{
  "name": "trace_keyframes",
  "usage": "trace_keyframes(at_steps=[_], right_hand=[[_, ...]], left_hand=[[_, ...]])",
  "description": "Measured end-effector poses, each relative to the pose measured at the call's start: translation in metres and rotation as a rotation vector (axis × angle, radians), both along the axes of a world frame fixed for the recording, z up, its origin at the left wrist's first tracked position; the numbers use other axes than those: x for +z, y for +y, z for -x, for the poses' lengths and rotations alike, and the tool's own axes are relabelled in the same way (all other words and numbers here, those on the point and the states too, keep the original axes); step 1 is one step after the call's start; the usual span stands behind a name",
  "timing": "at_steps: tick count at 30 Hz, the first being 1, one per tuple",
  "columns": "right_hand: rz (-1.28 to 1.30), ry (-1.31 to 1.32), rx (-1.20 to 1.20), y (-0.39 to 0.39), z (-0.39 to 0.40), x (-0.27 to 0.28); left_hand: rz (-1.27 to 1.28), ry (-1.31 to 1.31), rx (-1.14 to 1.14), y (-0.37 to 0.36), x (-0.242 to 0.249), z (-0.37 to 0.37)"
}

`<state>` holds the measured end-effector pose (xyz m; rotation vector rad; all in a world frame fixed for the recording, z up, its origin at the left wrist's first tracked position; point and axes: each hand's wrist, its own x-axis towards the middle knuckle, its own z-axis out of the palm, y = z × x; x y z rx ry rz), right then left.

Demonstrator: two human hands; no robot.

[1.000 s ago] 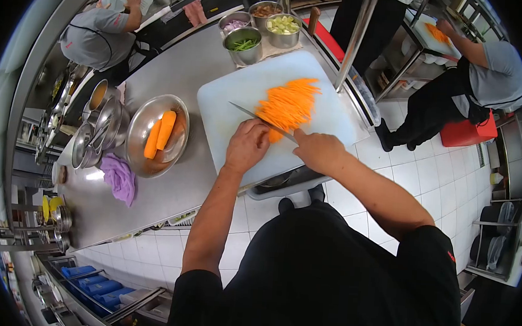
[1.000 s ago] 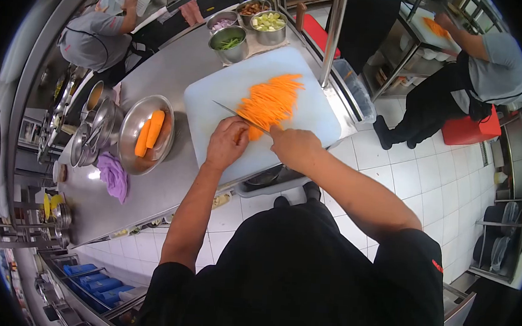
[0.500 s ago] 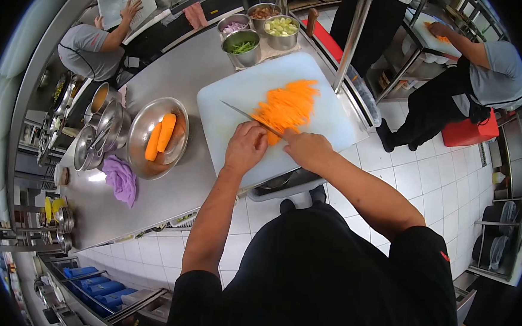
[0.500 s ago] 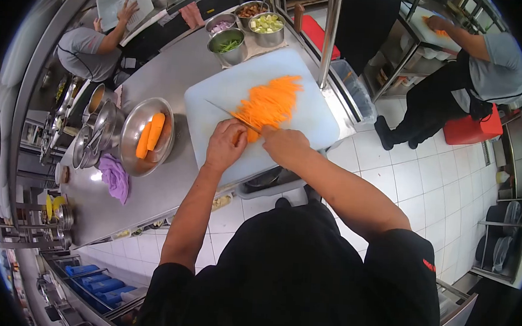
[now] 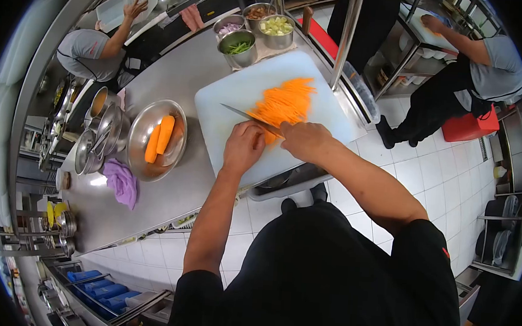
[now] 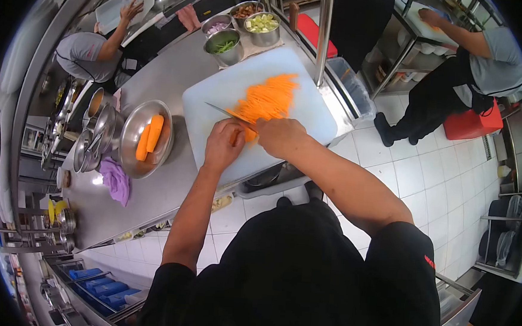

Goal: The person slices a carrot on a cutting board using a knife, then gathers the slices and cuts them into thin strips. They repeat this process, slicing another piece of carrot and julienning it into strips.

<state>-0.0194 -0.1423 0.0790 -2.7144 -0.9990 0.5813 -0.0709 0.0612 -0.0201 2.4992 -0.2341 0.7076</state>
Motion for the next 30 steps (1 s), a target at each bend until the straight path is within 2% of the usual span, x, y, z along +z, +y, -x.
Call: trace_keyframes(at_steps=[3, 6, 11, 14, 17, 20, 26, 30], right_hand=[[0.007, 0.069, -0.014, -0.014, 0.015, 0.012], [-0.041, 0.076, -0.107, -0.01, 0.017, -0.04], [-0.106, 0.145, -0.107, -0.014, 0.004, -0.029], [-0.057, 0.156, -0.101, -0.028, -0.008, -0.022], [-0.032, 0.108, -0.116, -0.041, -0.025, -0.029], [-0.028, 0.068, -0.156, -0.045, -0.038, -0.032], [-0.099, 0.049, -0.235, -0.048, -0.03, -0.038], [-0.138, -0.017, -0.233, -0.048, -0.028, -0.058]], left_hand=[[-0.007, 0.022, -0.002, 0.004, -0.001, 0.005], [0.007, 0.014, 0.006, 0.003, -0.001, 0.005], [0.013, 0.031, -0.012, 0.005, -0.003, 0.004], [0.125, 0.095, -0.02, 0.012, -0.008, 0.003], [0.5, 0.528, 0.069, 0.019, 0.023, 0.003], [0.387, 0.325, 0.019, 0.021, 0.028, 0.003], [-0.255, 0.139, -0.111, -0.006, 0.036, 0.021], [-0.362, 0.21, -0.159, -0.02, 0.029, 0.007]])
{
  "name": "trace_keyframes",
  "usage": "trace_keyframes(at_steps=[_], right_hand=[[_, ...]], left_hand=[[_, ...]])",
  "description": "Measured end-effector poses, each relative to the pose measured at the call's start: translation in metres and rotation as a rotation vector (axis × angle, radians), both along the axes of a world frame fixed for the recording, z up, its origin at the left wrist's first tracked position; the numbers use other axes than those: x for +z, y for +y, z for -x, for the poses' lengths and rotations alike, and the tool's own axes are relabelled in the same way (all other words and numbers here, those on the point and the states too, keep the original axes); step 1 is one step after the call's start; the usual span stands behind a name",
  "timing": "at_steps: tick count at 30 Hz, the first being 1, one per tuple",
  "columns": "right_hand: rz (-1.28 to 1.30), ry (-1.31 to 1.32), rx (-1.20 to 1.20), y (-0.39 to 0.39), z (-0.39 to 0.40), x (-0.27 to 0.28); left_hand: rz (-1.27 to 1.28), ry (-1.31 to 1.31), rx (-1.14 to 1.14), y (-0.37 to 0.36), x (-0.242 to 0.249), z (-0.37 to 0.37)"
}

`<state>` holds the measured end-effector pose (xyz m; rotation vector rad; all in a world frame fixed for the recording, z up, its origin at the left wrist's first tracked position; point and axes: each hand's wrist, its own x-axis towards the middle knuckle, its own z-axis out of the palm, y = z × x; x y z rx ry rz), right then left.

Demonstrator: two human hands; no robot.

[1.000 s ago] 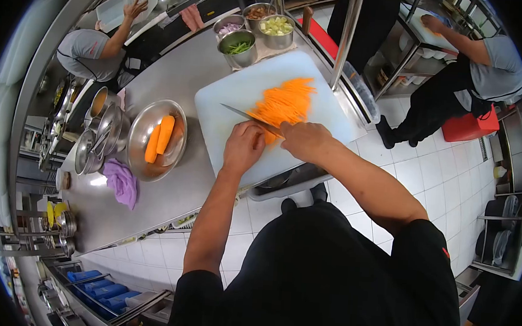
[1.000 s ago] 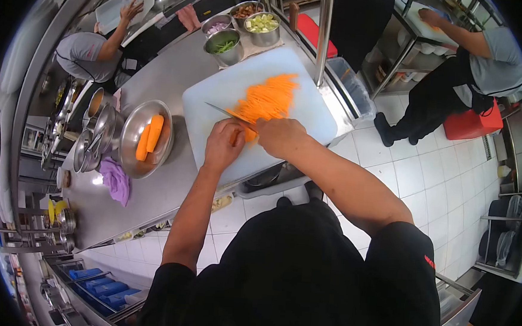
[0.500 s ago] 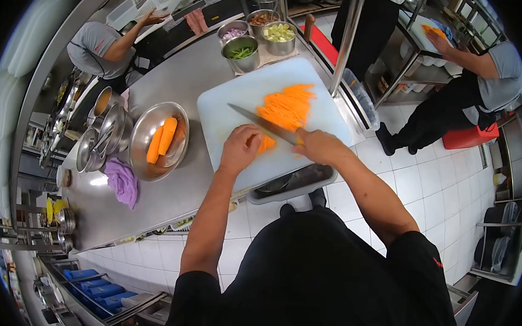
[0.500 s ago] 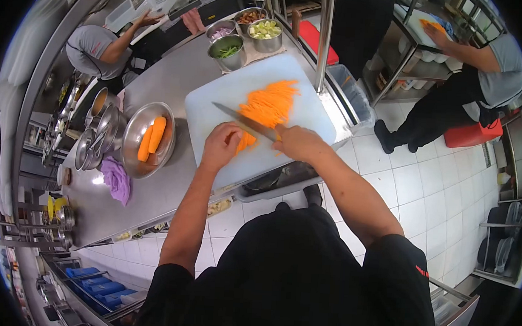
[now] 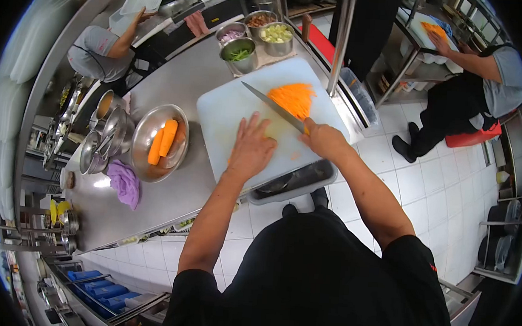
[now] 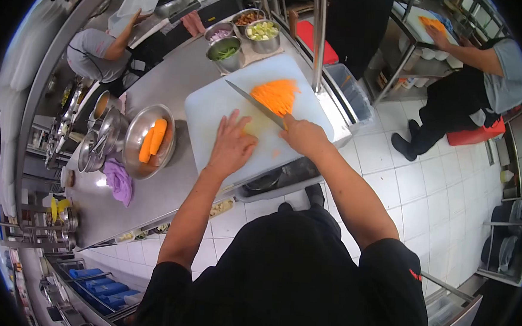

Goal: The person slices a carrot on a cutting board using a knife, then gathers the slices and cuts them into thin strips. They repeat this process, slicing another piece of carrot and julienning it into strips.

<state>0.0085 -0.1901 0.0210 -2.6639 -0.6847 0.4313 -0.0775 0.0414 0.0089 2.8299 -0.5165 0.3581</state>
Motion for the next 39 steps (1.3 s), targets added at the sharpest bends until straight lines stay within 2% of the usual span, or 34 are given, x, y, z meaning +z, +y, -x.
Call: trace_keyframes(at_steps=[2, 9, 14, 17, 20, 23, 26, 29, 32, 39], right_hand=[[-0.016, -0.009, -0.017, 0.0, 0.002, -0.002], [-0.111, -0.009, -0.035, -0.002, 0.007, 0.001], [-0.106, 0.015, -0.033, -0.003, 0.005, 0.002], [-0.119, 0.012, -0.016, -0.005, 0.003, 0.001], [-0.122, 0.019, -0.006, -0.006, 0.002, 0.003], [-0.147, -0.004, 0.01, -0.006, 0.0, -0.006], [-0.147, 0.023, -0.001, -0.009, -0.001, 0.0], [-0.165, 0.101, -0.001, -0.014, 0.0, 0.007], [-0.196, 0.09, 0.025, -0.017, -0.005, 0.0], [-0.348, -0.014, 0.0, -0.022, -0.004, 0.01]], left_hand=[[-0.106, 0.005, -0.055, -0.006, 0.002, -0.005], [-0.119, 0.046, 0.046, -0.017, 0.01, -0.009], [-0.161, 0.033, 0.022, -0.019, 0.005, -0.01], [-0.131, -0.017, 0.036, -0.021, 0.0, -0.015], [0.11, -0.093, 0.093, -0.017, 0.007, -0.036], [0.167, -0.273, 0.145, -0.008, 0.006, -0.062], [0.322, -0.071, 0.22, -0.023, 0.03, -0.043], [0.121, 0.485, 0.213, -0.056, 0.052, -0.002], [0.18, 0.2, -0.164, -0.065, 0.0, 0.032], [0.189, 0.042, -0.028, -0.058, -0.013, -0.013]])
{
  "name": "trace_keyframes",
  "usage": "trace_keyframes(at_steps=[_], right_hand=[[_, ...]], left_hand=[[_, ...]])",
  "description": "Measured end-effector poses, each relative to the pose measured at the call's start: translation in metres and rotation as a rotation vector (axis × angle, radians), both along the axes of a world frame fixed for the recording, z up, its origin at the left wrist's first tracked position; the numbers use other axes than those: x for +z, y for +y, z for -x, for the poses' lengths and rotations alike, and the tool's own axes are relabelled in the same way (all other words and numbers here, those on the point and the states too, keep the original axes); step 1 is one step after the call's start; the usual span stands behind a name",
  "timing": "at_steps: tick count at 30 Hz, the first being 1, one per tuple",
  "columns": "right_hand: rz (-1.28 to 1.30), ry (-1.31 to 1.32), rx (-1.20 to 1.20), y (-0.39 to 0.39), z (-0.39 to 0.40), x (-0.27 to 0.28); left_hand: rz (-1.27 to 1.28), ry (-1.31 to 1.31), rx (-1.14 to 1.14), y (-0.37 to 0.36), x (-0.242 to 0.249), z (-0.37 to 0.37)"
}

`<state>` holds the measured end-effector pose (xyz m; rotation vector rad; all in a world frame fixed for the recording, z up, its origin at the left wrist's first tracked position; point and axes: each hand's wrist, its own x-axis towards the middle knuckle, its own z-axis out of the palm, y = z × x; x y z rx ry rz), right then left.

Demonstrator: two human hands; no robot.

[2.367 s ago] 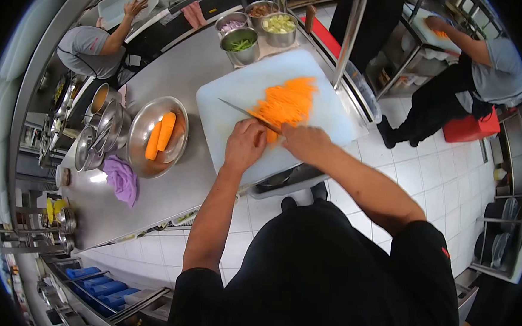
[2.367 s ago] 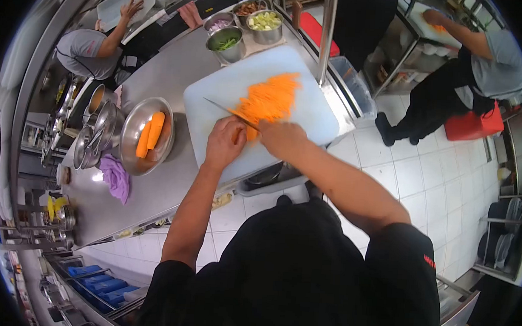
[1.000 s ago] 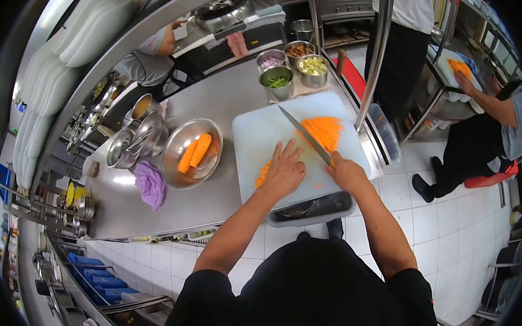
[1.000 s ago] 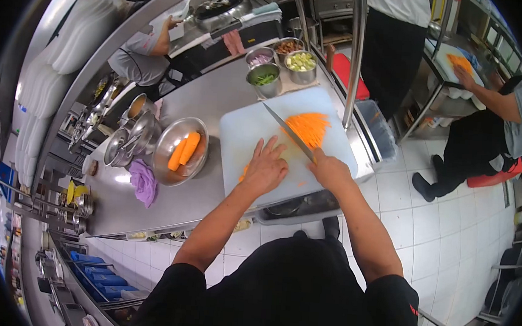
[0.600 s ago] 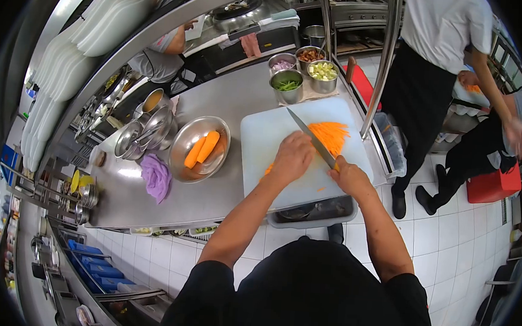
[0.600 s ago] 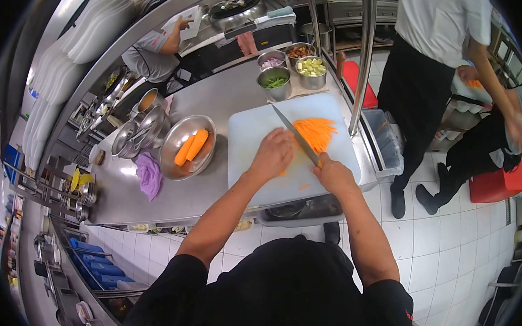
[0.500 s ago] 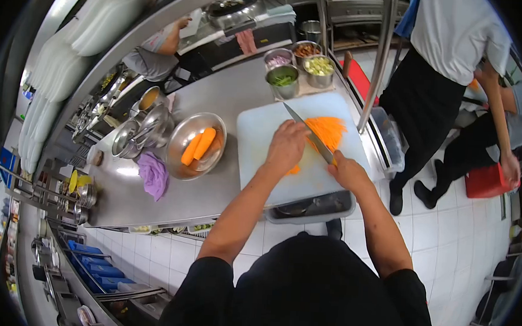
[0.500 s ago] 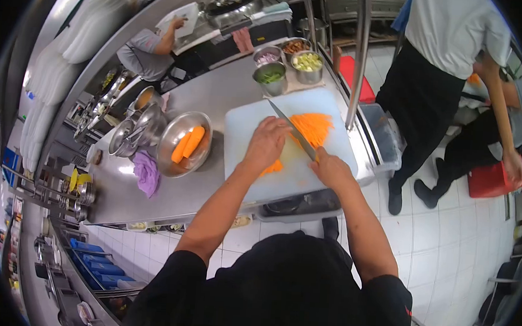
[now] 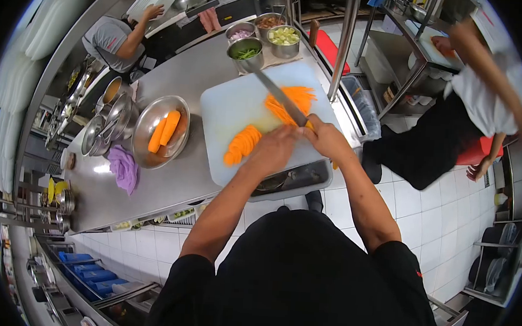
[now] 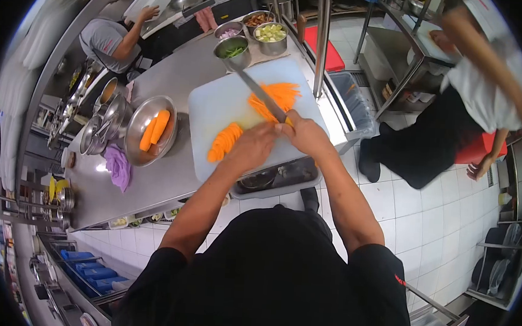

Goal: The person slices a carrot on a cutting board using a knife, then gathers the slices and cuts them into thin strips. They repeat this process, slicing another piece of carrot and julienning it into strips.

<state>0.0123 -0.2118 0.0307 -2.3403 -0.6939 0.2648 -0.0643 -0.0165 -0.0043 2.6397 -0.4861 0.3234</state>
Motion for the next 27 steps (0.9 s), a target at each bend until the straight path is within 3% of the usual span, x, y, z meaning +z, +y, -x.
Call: trace_keyframes(at_steps=[2, 6, 9, 14, 17, 21, 27], right_hand=[[-0.037, -0.002, -0.031, -0.004, 0.0, 0.002], [0.075, 0.106, -0.025, -0.013, 0.017, 0.023], [0.153, 0.252, 0.039, -0.008, 0.028, 0.026], [0.214, 0.48, 0.07, 0.003, 0.021, 0.03], [0.26, 0.424, -0.013, 0.004, 0.007, 0.029], [0.306, 0.155, 0.041, 0.006, 0.002, 0.01], [0.298, 0.103, -0.002, 0.005, 0.013, 0.01]], left_hand=[[-0.015, -0.141, 0.029, 0.019, 0.01, -0.008], [0.238, -0.057, 0.269, 0.076, 0.044, 0.016], [0.27, 0.031, 0.429, 0.106, 0.042, 0.05], [0.172, 0.164, 0.428, 0.109, 0.022, 0.077], [0.123, 0.17, 0.376, 0.099, 0.014, 0.075], [0.05, 0.149, 0.29, 0.092, 0.007, 0.054], [-0.002, 0.111, 0.283, 0.083, -0.014, 0.03]])
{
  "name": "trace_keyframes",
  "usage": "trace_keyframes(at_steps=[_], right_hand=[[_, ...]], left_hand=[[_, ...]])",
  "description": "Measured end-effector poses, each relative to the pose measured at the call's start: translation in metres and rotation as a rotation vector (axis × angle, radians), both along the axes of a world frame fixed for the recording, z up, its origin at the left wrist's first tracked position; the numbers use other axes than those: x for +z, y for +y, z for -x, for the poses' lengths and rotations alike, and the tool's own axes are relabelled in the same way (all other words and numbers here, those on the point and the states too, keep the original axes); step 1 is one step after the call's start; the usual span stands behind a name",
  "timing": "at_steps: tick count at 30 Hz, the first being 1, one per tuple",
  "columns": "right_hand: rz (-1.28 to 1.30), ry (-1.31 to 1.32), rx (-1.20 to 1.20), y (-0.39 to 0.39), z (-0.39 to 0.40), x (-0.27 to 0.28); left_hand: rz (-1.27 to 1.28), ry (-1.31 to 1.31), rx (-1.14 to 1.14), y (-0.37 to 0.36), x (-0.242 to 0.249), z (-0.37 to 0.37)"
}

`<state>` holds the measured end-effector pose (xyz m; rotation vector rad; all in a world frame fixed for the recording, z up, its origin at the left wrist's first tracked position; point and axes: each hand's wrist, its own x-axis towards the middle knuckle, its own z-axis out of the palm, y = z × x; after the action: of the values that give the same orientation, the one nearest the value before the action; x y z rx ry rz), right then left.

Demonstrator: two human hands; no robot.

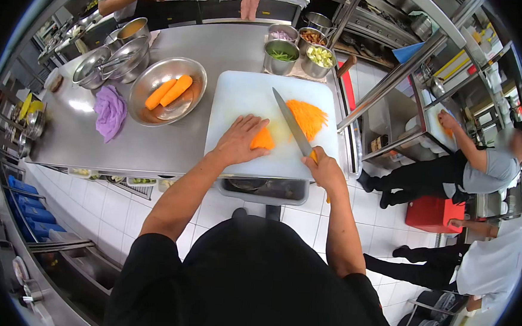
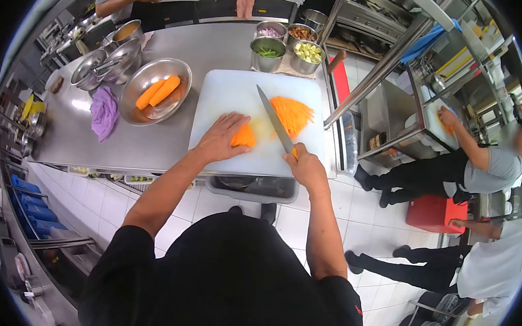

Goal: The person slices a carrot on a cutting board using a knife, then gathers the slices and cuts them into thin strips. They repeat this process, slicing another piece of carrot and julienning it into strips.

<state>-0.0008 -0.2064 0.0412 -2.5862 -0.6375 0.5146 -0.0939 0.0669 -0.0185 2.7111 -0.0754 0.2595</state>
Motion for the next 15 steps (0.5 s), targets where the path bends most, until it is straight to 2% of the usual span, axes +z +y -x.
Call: trace_keyframes(at_steps=[2, 5, 9, 15], right_hand=[[-0.018, -0.128, 0.029, -0.004, 0.004, -0.001], [-0.074, -0.155, -0.016, 0.004, 0.01, 0.008], [-0.087, -0.068, -0.006, 0.012, 0.01, 0.001], [-0.085, 0.059, 0.012, 0.014, 0.011, -0.009]], left_hand=[[0.0, -0.033, 0.002, -0.004, -0.009, -0.002], [0.016, -0.102, 0.03, -0.012, -0.015, -0.002], [0.026, -0.16, 0.098, -0.028, 0.005, 0.002], [-0.023, -0.22, 0.114, -0.031, -0.006, -0.009]])
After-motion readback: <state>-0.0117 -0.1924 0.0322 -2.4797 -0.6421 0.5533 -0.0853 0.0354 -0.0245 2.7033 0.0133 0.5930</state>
